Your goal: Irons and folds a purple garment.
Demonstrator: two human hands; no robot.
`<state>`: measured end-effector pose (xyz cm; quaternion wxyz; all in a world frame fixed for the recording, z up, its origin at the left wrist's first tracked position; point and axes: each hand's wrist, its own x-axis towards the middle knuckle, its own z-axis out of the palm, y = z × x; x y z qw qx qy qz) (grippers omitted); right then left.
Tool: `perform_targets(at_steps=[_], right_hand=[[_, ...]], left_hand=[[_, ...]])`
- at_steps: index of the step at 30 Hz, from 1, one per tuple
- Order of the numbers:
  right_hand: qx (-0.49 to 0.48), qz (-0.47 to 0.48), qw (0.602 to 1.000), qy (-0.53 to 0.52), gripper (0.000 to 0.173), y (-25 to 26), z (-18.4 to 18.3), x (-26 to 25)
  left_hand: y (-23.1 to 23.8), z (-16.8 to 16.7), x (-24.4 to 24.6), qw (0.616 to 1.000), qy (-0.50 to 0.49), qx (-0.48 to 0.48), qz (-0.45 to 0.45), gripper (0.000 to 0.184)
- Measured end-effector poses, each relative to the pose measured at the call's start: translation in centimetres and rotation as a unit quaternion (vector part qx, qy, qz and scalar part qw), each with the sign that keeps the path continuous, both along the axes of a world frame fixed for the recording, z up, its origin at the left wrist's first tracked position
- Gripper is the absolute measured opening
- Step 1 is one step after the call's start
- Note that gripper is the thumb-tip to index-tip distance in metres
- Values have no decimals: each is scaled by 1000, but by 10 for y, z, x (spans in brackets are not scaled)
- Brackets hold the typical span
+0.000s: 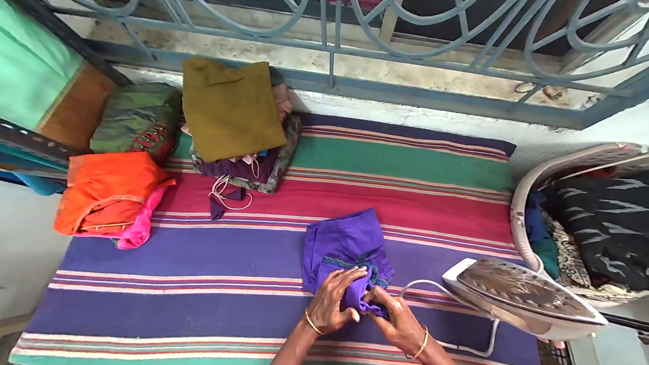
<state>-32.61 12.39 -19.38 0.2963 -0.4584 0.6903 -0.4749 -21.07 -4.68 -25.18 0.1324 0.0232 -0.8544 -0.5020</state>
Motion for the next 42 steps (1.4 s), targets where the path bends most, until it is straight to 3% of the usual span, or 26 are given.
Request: perform_targets(at_steps=[2, 5, 9, 14, 19, 23, 25, 28, 30, 34, 38, 42], right_hand=[[11, 23, 999, -20, 15, 0, 3, -5], [39, 75, 995, -51, 18, -4, 7, -17], [110, 144, 981, -68, 25, -29, 16, -47], [148, 194, 969, -45, 19, -95, 14, -97], [218, 240, 945, -45, 22, -165, -7, -131], [219, 186, 957, -29, 23, -188, -29, -136], [193, 108, 975, -5, 26, -185, -34, -130], [83, -42, 985, 143, 28, -159, -32, -90], [25, -40, 980, 194, 29, -131, -35, -46], [48, 4, 972, 232, 44, -76, -82, 21], [82, -49, 944, 316, 51, -81, -113, 5], [126, -56, 928, 347, 54, -91, -121, -10]], left_hand=[[-5, -9, 5, 999, -10, -39, -18, 87], [-5, -25, 10, 998, -3, -70, -3, 45], [-3, -28, 14, 997, -40, -53, 32, 21], [-10, -10, 9, 955, -268, 78, 97, 44], [-30, -17, 2, 922, -303, 193, 145, 45], [-41, -14, -12, 885, -348, 256, 174, 41], [-42, -12, -18, 868, -376, 264, 189, 41], [-43, -12, -23, 854, -403, 262, 198, 40], [-43, -11, -23, 853, -401, 270, 198, 34], [-45, -9, -27, 847, -421, 261, 196, 26], [-45, -15, -25, 853, -372, 297, 213, 47], [-42, -17, -22, 864, -358, 259, 240, 51]])
